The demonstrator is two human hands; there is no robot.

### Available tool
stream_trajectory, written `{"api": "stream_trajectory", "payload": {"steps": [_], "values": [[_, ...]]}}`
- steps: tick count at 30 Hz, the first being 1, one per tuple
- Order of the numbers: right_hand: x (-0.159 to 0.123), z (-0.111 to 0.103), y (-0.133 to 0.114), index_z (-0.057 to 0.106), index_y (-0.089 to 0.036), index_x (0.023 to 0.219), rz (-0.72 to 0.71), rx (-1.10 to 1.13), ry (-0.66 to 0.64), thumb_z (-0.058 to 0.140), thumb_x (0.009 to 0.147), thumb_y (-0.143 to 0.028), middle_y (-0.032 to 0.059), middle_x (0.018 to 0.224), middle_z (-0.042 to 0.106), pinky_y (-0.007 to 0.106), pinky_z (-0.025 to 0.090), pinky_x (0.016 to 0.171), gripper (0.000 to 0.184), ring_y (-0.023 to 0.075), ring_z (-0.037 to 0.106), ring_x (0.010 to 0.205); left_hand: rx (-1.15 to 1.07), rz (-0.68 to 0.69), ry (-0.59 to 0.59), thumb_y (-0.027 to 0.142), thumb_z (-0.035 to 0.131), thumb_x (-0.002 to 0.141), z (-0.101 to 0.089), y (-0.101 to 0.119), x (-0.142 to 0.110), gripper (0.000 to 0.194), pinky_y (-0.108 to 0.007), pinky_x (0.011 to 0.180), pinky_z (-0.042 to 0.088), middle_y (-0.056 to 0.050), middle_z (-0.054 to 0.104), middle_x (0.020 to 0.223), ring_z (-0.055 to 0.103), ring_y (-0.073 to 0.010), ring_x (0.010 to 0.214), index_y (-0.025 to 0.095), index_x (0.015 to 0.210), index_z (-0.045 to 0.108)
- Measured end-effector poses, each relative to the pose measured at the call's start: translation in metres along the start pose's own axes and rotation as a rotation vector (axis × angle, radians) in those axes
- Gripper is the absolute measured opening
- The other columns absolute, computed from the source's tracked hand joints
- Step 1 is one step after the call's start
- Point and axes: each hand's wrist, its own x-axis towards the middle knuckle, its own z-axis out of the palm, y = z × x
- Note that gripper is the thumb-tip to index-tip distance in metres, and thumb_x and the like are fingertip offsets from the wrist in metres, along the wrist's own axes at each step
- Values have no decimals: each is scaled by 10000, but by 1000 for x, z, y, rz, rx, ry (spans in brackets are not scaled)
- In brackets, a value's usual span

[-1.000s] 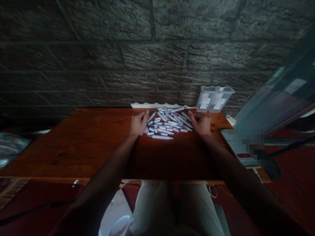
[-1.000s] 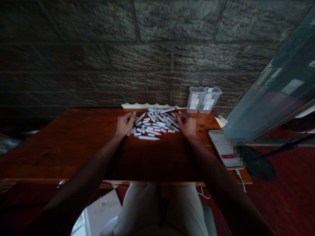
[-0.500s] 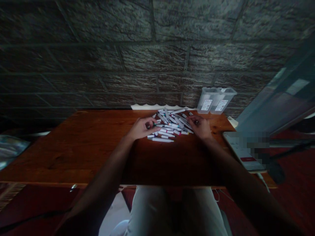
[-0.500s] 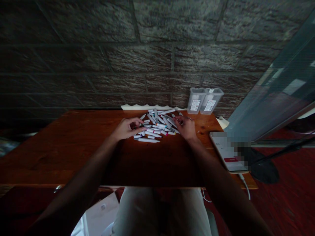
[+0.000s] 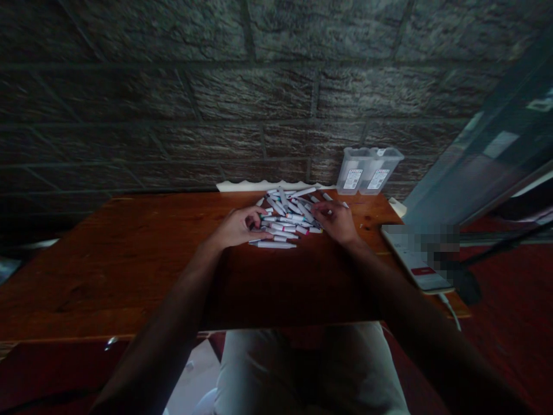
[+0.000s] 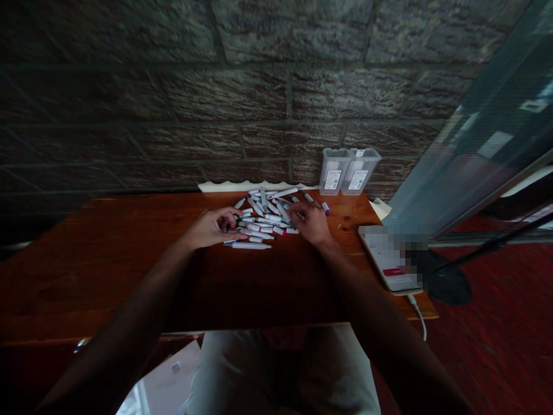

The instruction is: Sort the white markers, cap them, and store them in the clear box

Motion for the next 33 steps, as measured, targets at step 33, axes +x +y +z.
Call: {"api": "stream_trajectory", "payload": {"steps": [33], "values": [[-5,8,-1,714,-241,1013,35,-69,-116,736,752,-318,40,816,733,384,522,747,273,231,660,774,-88,28,222,403,739,746,11,-6,8,303,-259,671,498,-74,713,1011,603,-125,715,180,937,667]]}}
